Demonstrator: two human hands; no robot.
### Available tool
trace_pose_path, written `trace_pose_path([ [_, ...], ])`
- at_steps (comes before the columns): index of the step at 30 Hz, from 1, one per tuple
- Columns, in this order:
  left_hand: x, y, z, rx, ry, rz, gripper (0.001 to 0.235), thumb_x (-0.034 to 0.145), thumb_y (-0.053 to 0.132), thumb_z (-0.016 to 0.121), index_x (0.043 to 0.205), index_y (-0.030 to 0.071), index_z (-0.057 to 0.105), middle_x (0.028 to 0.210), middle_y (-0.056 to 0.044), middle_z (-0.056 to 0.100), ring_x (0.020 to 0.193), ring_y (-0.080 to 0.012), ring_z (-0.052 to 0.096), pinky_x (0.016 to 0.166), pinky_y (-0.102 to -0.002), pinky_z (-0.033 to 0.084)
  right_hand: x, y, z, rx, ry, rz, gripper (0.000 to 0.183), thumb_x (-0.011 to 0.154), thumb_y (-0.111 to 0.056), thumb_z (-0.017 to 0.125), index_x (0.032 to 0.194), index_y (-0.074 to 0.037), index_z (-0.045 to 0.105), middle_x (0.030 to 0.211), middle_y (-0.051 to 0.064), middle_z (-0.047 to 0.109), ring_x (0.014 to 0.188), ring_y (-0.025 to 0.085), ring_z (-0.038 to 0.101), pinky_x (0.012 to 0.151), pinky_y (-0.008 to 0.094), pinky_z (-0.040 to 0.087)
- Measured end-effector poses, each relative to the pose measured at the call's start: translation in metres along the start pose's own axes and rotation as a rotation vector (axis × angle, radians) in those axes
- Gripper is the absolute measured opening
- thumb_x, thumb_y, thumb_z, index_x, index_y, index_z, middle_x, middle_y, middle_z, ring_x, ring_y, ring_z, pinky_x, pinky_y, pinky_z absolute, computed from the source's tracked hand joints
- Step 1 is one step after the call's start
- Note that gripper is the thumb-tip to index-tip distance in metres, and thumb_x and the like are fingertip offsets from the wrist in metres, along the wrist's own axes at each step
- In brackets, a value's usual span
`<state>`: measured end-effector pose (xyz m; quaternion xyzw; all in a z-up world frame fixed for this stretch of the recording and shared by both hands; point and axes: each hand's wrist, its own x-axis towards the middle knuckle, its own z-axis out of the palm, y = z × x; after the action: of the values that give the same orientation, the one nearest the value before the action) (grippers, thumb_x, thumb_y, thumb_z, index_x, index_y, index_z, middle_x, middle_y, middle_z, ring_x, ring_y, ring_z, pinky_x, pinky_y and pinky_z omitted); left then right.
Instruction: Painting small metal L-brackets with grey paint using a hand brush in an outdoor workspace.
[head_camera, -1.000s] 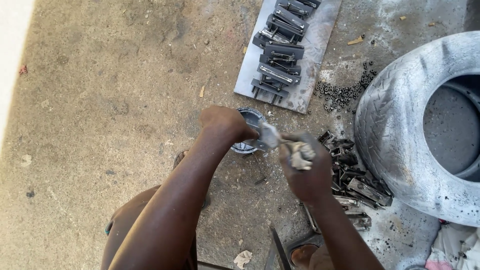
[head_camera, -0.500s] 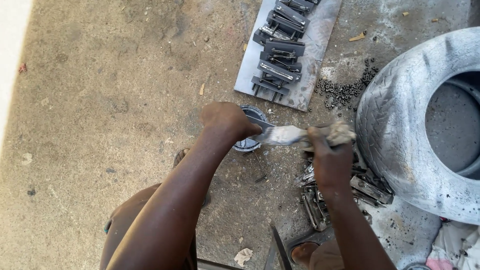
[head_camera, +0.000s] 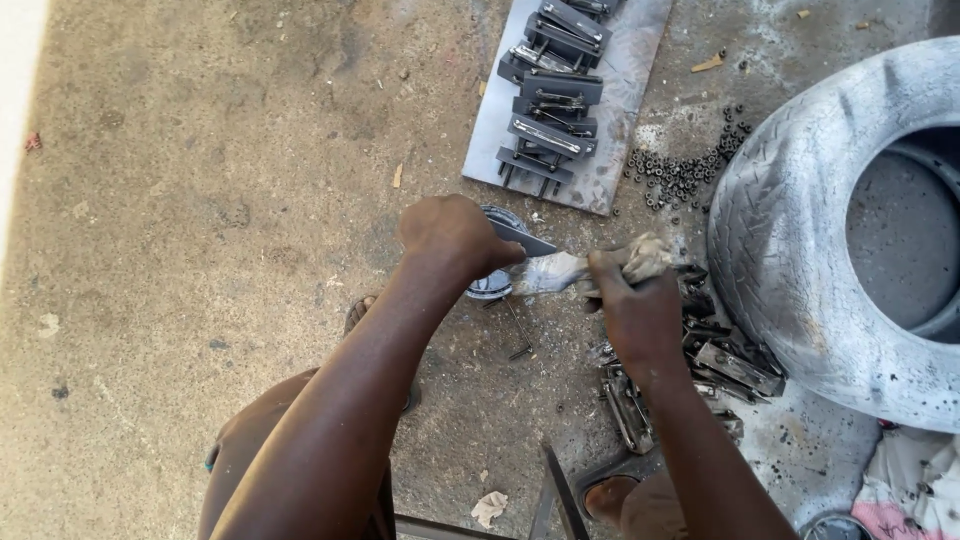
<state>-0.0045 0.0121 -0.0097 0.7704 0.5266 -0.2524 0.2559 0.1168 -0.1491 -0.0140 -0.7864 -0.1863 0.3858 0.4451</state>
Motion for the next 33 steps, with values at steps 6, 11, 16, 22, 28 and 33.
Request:
trace_pose_path([
  [6, 0.001, -0.014, -0.016, -0.019, -0.209, 0.006, 0.087, 0.089, 0.078, 0.045, 0.124, 0.004, 0.073, 0.116, -0.022, 0.074, 0.110, -0.0358, 0.072, 0.090, -0.046, 0.059, 0.026, 0.021, -0.042, 0.048, 0.189, -0.202, 0.020, 0.103, -0.016, 0.068, 0.116, -0.006, 0.057, 0.095, 0.012, 0.063, 0.080, 0.019, 0.066, 0.067, 0.035, 0.057],
  [11, 0.025, -0.021, -0.014, -0.502, -0.505, 0.111, 0.070, 0.098, 0.064, 0.027, 0.111, 0.008, 0.065, 0.100, -0.008, 0.065, 0.079, -0.0201, 0.057, 0.072, -0.034, 0.050, 0.047, 0.023, -0.055, 0.398, 0.269, -0.132, 0.017, 0.103, -0.017, 0.066, 0.118, -0.010, 0.060, 0.107, 0.004, 0.071, 0.082, 0.012, 0.069, 0.055, 0.023, 0.058],
  [16, 0.023, -0.027, -0.011, -0.845, -0.543, 0.078, 0.069, 0.087, 0.072, 0.044, 0.095, 0.005, 0.061, 0.066, -0.007, 0.058, 0.043, -0.0081, 0.039, 0.039, -0.020, 0.030, 0.038, 0.017, -0.040, 0.426, 0.306, -0.062, 0.035, 0.098, -0.030, 0.072, 0.122, -0.011, 0.056, 0.103, 0.002, 0.061, 0.081, 0.014, 0.065, 0.070, 0.031, 0.062],
  [22, 0.020, -0.028, -0.008, -0.989, -0.618, 0.053, 0.075, 0.080, 0.077, 0.047, 0.093, 0.005, 0.061, 0.066, -0.011, 0.057, 0.043, -0.0084, 0.031, 0.039, -0.021, 0.025, 0.025, 0.012, -0.006, 0.320, 0.183, 0.061, 0.023, 0.093, -0.019, 0.072, 0.108, -0.002, 0.067, 0.087, 0.012, 0.069, 0.073, 0.024, 0.074, 0.060, 0.039, 0.064],
  [28, 0.024, -0.026, 0.015, -0.834, -0.607, 0.087, 0.063, 0.086, 0.065, 0.051, 0.095, 0.003, 0.059, 0.065, -0.009, 0.056, 0.043, -0.0091, 0.035, 0.040, -0.023, 0.027, 0.021, -0.025, -0.022, 0.480, 0.143, -0.130, 0.031, 0.098, -0.027, 0.066, 0.117, -0.005, 0.056, 0.097, 0.010, 0.065, 0.082, 0.019, 0.068, 0.069, 0.033, 0.064],
  [33, 0.018, -0.024, 0.007, -0.921, -0.605, 0.071, 0.067, 0.085, 0.069, 0.046, 0.094, 0.004, 0.058, 0.063, -0.007, 0.054, 0.041, -0.0066, 0.033, 0.039, -0.020, 0.025, 0.025, -0.015, -0.037, 0.501, 0.194, -0.223, 0.032, 0.101, -0.032, 0.064, 0.117, -0.007, 0.053, 0.100, 0.010, 0.062, 0.087, 0.020, 0.066, 0.074, 0.032, 0.064],
])
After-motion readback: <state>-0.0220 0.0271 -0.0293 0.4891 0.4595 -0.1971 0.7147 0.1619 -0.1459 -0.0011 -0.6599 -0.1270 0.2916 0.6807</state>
